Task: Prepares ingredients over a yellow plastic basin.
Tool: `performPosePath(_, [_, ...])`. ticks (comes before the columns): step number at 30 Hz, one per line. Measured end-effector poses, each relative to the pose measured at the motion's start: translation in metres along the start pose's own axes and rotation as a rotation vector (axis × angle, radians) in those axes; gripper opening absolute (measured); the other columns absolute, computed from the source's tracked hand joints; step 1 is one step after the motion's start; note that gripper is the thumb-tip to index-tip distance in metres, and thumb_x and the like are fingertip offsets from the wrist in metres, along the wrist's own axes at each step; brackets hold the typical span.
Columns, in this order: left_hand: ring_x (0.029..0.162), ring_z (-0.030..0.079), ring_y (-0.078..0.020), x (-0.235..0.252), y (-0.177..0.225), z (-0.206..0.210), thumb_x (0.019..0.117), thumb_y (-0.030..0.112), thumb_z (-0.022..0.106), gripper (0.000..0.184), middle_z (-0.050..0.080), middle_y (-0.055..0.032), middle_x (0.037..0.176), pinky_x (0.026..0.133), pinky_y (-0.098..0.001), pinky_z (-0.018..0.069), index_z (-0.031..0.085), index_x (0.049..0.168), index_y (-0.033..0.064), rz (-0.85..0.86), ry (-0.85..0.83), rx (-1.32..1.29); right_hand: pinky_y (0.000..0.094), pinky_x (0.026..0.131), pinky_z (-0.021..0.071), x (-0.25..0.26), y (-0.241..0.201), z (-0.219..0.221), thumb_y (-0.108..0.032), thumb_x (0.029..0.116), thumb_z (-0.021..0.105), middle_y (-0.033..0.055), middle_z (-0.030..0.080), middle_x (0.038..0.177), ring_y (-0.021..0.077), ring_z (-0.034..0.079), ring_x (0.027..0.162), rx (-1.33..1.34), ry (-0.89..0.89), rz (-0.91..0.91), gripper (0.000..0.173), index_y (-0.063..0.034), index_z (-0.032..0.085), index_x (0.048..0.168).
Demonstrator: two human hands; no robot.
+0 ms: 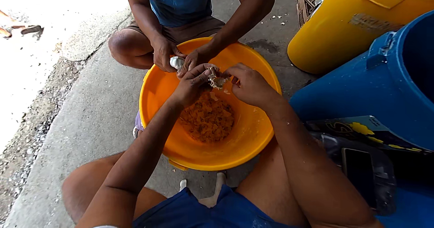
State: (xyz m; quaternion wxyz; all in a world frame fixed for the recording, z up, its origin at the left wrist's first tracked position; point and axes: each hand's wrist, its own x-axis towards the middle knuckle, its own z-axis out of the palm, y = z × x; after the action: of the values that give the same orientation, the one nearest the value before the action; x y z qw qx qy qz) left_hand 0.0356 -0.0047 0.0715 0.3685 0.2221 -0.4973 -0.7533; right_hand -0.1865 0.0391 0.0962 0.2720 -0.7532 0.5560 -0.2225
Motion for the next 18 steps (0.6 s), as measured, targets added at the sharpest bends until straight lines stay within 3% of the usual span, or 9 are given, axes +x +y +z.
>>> performPosePath(2, [0.088,0.069,-0.0125,0.000,-0.002,0.003,0.1084,0.016,0.042,0.027,0.071,-0.0079,0.108,0.072,-0.0257,0.0578,0.063,0.122,0.0064,-0.022,-0.009,0.046,0.0361,0.075,0.0575,0.002,-0.002,-0.004,-0.002,0.0925,0.055,0.0118,0.062,0.116,0.0194,0.065,0.089,0.109,0.169,-0.010,0.031,-0.0094,0.070,0.118])
performPosePath(4, [0.086,0.068,-0.0118,0.000,-0.002,0.005,0.1080,0.014,0.044,0.027,0.070,-0.0060,0.102,0.074,-0.0264,0.0580,0.065,0.122,0.0044,-0.042,0.004,0.070,0.0298,0.074,0.0570,0.002,-0.002,-0.005,-0.011,0.0950,0.060,0.0089,0.063,0.112,0.0145,0.064,0.088,0.237,0.243,-0.078,0.026,-0.0103,0.069,0.120])
performPosePath(7, [0.082,0.069,-0.0106,0.001,-0.004,0.006,0.1053,0.010,0.052,0.021,0.072,-0.0044,0.096,0.075,-0.0279,0.0600,0.070,0.112,0.0033,-0.047,0.028,0.071,0.0282,0.072,0.0558,0.002,-0.004,0.000,-0.015,0.0936,0.071,0.0086,0.064,0.107,0.0138,0.063,0.084,0.293,0.193,-0.182,0.032,-0.0092,0.069,0.125])
performPosePath(9, [0.078,0.069,-0.0093,0.002,-0.006,0.006,0.1011,0.007,0.059,0.013,0.073,-0.0034,0.091,0.072,-0.0273,0.0596,0.072,0.103,0.0044,-0.039,0.048,0.086,0.0267,0.073,0.0562,0.003,-0.007,0.004,-0.013,0.0926,0.073,0.0083,0.064,0.106,0.0126,0.063,0.083,0.273,0.189,-0.206,0.027,-0.0090,0.072,0.119])
performPosePath(13, [0.080,0.069,-0.0104,0.000,-0.006,0.003,0.0924,-0.003,0.067,0.019,0.074,-0.0057,0.097,0.074,-0.0269,0.0594,0.073,0.110,0.0018,-0.017,0.041,0.113,0.0254,0.077,0.0580,0.004,-0.008,0.002,-0.011,0.0944,0.071,0.0064,0.066,0.103,0.0103,0.065,0.084,0.253,0.235,-0.195,0.013,-0.0081,0.073,0.106])
performPosePath(18, [0.068,0.062,-0.0071,0.002,-0.011,-0.004,0.0956,0.003,0.067,0.008,0.072,-0.0042,0.088,0.061,-0.0223,0.0526,0.073,0.102,0.0011,0.099,0.049,0.321,0.0254,0.078,0.0594,0.003,-0.007,0.002,-0.010,0.0942,0.072,0.0057,0.067,0.101,0.0098,0.067,0.085,0.286,0.227,-0.176,0.012,-0.0068,0.072,0.106])
